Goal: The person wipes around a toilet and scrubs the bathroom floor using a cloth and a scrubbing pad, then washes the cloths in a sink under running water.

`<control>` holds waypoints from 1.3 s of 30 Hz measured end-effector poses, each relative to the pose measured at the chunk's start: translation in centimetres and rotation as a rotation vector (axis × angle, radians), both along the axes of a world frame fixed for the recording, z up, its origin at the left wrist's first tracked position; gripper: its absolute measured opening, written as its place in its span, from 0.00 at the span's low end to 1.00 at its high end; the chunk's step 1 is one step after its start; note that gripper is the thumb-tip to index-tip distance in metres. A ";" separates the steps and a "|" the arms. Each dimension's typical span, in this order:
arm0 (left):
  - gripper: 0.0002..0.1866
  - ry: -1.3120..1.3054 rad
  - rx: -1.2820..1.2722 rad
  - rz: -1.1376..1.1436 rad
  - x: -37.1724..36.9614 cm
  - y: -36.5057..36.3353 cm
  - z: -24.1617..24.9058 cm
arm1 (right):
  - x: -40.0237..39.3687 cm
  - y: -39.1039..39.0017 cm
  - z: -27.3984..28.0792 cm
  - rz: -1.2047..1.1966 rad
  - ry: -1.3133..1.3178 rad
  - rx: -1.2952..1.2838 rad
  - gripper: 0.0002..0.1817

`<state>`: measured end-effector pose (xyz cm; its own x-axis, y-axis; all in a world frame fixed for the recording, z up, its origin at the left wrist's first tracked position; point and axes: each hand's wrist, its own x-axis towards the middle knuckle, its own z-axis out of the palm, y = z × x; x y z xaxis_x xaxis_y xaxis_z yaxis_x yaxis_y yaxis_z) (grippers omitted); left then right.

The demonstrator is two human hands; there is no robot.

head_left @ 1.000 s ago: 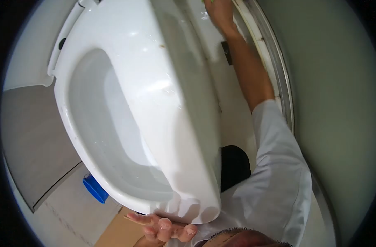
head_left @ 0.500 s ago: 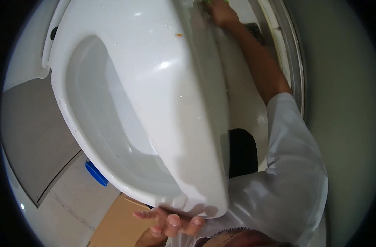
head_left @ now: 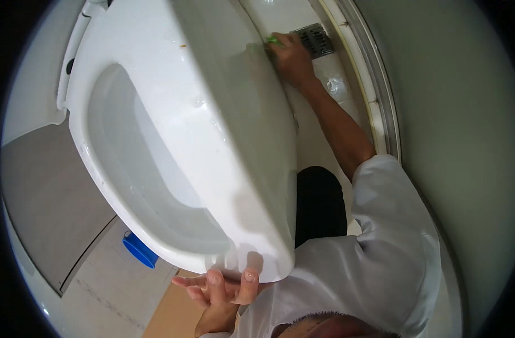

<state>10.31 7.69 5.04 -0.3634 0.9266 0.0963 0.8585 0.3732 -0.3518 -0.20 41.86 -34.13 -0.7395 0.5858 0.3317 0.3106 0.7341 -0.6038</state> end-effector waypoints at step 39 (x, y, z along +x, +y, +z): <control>0.33 -0.014 0.172 -0.036 0.9 0.7 -1.4 | 5.9 2.4 -0.5 -0.273 -0.265 0.197 0.22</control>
<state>11.21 8.35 3.67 -0.3330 0.9093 0.2497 0.8766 0.3961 -0.2733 5.70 44.26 -34.68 -0.6405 0.7166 0.2762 0.6354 0.6965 -0.3334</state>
